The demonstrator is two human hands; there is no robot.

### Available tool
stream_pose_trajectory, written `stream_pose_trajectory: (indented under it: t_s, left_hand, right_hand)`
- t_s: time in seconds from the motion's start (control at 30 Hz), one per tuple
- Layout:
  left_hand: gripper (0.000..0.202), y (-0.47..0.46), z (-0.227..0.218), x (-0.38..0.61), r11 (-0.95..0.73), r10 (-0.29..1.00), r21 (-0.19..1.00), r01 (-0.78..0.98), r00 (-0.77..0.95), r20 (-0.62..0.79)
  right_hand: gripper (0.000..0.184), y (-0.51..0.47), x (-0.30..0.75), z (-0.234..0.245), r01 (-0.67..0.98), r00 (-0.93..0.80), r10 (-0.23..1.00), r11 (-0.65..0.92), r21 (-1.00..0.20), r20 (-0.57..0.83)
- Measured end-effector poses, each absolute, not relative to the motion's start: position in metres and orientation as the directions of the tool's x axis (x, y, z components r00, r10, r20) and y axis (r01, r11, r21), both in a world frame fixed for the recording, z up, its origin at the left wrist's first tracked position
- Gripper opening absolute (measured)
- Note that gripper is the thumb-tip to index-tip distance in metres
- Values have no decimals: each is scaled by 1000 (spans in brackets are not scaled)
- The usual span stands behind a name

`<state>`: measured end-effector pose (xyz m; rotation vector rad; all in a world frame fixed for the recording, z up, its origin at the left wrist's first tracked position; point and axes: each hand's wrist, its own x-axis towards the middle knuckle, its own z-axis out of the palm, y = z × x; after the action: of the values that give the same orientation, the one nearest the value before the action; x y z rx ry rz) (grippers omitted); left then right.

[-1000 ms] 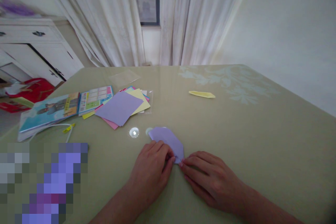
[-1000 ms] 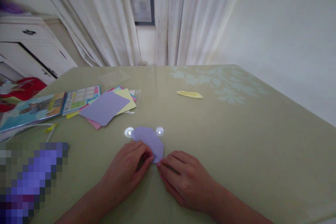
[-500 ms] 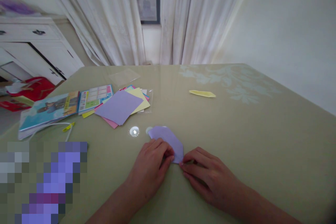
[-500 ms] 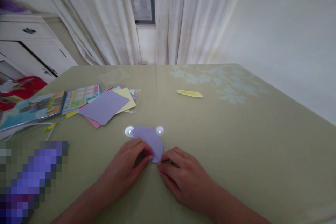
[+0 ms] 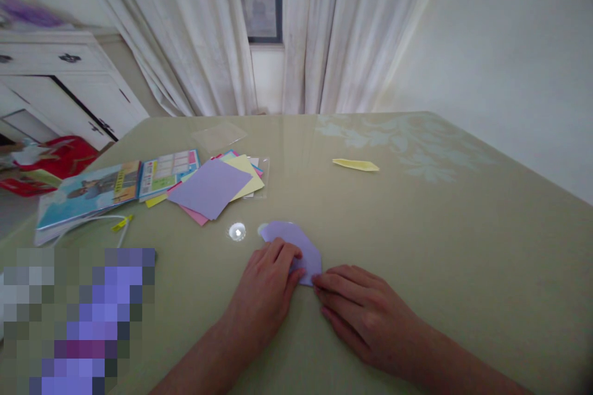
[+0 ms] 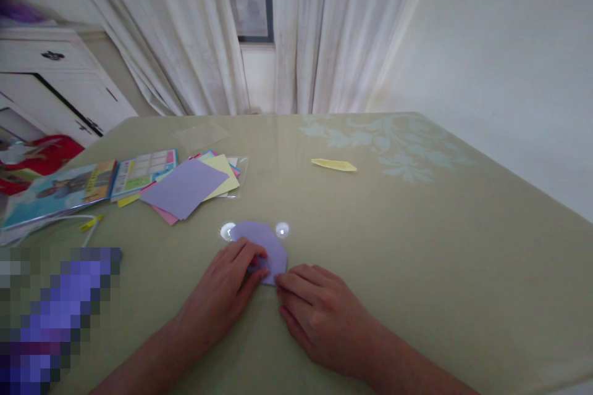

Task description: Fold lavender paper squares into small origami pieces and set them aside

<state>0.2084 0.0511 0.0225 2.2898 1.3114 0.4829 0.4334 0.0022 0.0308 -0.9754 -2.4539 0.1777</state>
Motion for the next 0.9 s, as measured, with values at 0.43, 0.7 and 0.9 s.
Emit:
stream_pose_trajectory:
  t_s: [0.43,0.7,0.9]
  left_hand:
    - [53,72,24,140,-646,761,325,691,620,194]
    - [46,54,16,136,-648,762,282,708,606,230]
    - [42,57,7,137,-655,755,294,696,580,306]
  right_hand:
    - [43,12,435,40,683,-691,703,711,-167,165]
    - [64,0,425,35,755,-622,769,639,-149,144]
    - [72,-11,430,30,755,-616,772,635,-164,155]
